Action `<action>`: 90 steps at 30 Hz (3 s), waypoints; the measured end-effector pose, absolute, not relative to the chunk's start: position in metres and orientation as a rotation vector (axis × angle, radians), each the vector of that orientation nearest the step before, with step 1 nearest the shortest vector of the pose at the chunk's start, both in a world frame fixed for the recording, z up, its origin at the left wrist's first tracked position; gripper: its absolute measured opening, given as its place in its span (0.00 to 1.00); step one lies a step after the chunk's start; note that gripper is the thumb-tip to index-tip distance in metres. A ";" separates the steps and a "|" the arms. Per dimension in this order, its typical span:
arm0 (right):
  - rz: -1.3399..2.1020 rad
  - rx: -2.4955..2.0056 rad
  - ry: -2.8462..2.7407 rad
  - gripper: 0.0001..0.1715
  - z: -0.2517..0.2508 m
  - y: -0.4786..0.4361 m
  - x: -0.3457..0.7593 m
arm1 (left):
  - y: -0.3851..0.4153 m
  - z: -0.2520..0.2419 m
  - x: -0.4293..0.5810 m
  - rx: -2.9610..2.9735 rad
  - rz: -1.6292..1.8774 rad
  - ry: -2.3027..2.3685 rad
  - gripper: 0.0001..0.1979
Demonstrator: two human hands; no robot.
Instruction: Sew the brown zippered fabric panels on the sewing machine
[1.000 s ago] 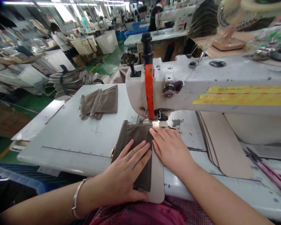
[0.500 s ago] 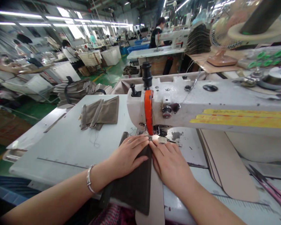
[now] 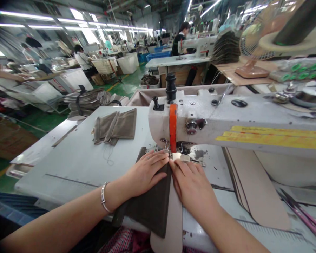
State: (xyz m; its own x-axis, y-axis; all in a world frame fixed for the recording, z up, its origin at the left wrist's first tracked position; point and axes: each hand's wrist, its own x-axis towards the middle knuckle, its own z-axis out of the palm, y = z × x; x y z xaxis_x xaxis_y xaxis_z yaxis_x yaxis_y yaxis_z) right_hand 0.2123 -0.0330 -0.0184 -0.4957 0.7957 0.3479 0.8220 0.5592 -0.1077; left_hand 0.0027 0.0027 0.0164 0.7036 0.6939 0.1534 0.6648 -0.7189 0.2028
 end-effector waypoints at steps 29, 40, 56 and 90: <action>-0.104 -1.254 -2.421 0.27 -0.026 -0.087 0.217 | -0.056 0.018 -0.017 2.746 0.419 0.597 0.19; -0.099 -1.262 -2.409 0.26 -0.027 -0.083 0.218 | -0.028 0.018 -0.010 2.858 0.397 0.644 0.16; -0.043 -1.370 -2.417 0.22 -0.012 -0.058 0.212 | 0.011 0.008 0.005 2.991 0.362 0.795 0.14; -0.049 -1.498 -2.318 0.22 -0.013 -0.028 0.203 | 0.038 0.005 0.021 2.808 0.499 1.120 0.08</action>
